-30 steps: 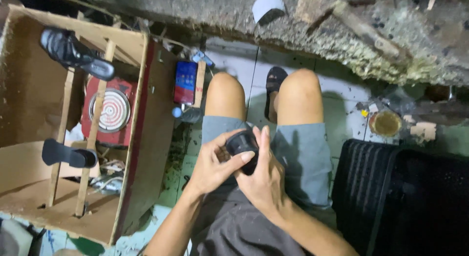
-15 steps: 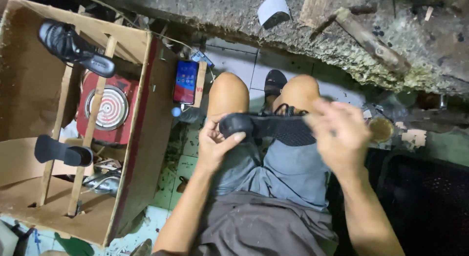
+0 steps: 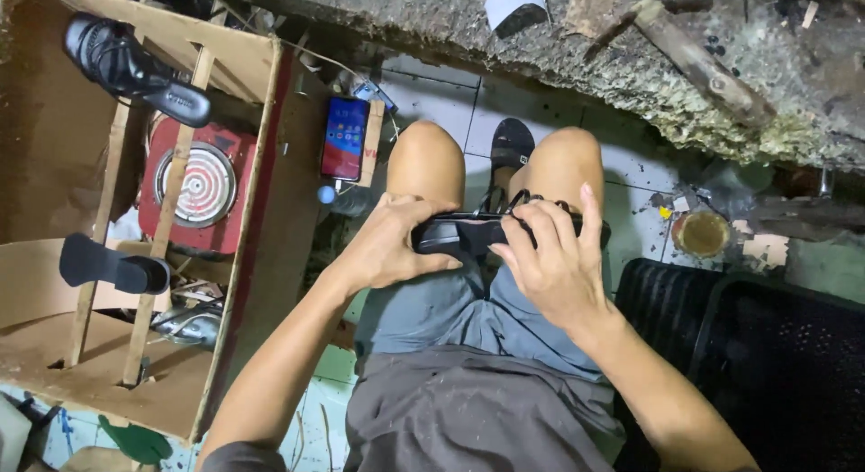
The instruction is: Assembling a sandal by attaching the upper straps to the sole using a hammer and manual adjustments.
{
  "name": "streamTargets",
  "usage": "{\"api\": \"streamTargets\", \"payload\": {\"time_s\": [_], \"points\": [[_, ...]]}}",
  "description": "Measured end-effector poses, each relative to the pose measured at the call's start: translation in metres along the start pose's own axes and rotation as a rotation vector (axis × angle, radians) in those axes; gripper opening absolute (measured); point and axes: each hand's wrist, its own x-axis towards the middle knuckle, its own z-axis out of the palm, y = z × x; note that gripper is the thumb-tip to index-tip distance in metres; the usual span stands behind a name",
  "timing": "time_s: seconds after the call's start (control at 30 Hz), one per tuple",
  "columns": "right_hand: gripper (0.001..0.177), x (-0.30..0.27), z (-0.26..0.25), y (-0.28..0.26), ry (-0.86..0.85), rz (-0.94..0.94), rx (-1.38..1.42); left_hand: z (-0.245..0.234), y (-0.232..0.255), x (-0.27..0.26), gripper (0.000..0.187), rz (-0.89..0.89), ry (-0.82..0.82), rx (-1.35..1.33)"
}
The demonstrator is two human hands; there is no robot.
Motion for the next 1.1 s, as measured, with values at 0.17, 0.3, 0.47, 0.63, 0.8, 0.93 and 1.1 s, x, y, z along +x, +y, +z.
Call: {"api": "streamTargets", "payload": {"time_s": [0.17,0.3,0.47,0.63,0.8,0.93,1.1], "points": [[0.026,0.0,0.003,0.02,-0.245,0.126,0.479,-0.001,0.001,0.001,0.071,-0.005,-0.052,0.054],[0.029,0.02,0.0,0.034,-0.383,0.076,0.588,-0.002,0.005,0.012,0.076,-0.014,-0.136,0.078],[0.029,0.028,0.005,0.034,-0.407,0.084,0.593,-0.002,-0.004,0.016,0.072,-0.062,-0.142,0.019],[0.027,0.021,0.023,0.036,-0.362,0.184,0.659,-0.002,-0.008,0.016,0.071,-0.086,-0.122,-0.02],[0.027,0.02,0.027,0.035,-0.345,0.241,0.679,-0.004,-0.001,0.014,0.068,-0.141,-0.148,-0.029],[0.025,0.019,0.022,0.028,-0.339,0.196,0.602,-0.001,0.003,0.015,0.067,-0.151,-0.149,-0.017],[0.03,0.014,0.027,0.025,-0.186,0.101,0.512,0.003,0.004,0.007,0.068,-0.145,-0.166,0.029]]}}
